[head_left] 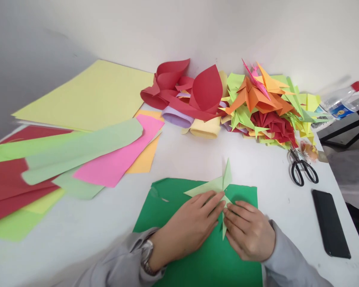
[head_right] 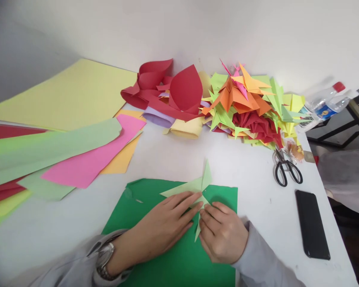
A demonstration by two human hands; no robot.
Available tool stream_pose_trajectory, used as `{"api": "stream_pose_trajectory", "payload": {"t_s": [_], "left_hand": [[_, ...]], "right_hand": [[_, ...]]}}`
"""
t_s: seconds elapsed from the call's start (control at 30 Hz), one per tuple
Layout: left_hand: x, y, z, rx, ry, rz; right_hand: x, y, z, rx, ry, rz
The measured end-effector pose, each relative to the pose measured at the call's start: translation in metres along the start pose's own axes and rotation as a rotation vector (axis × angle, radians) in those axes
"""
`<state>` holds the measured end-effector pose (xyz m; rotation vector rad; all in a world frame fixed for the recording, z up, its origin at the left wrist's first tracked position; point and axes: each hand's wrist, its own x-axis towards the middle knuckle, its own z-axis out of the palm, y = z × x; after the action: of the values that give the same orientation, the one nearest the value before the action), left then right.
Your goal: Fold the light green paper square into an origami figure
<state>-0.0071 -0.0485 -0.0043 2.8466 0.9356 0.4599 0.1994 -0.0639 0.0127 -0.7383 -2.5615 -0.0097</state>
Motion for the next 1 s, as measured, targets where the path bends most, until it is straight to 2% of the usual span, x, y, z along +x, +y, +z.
{"api": "stream_pose_trajectory", "payload": {"t_s": [0.23,0.33,0.47,0.6,0.73,1.0], "left_hand": [[0.0,0.001,0.002,0.039,-0.037,0.006],[-0.001,0.001,0.002,0.039,-0.023,0.01],[-0.002,0.002,0.004,0.081,-0.029,0.014],[-0.004,0.003,0.007,0.106,-0.017,0.017],[-0.003,0.003,0.007,0.121,-0.028,0.037],[0.002,0.005,0.003,0.121,-0.059,0.016]], "right_hand": [[0.002,-0.001,-0.005,0.117,-0.036,0.059],[0.003,0.002,-0.007,0.166,0.013,0.07],[0.002,0.006,-0.005,0.047,0.092,0.128],[0.001,0.007,0.001,-0.042,0.028,0.134],[0.001,0.003,0.005,-0.075,0.016,0.147],[0.004,-0.005,-0.004,-0.017,-0.012,0.285]]}}
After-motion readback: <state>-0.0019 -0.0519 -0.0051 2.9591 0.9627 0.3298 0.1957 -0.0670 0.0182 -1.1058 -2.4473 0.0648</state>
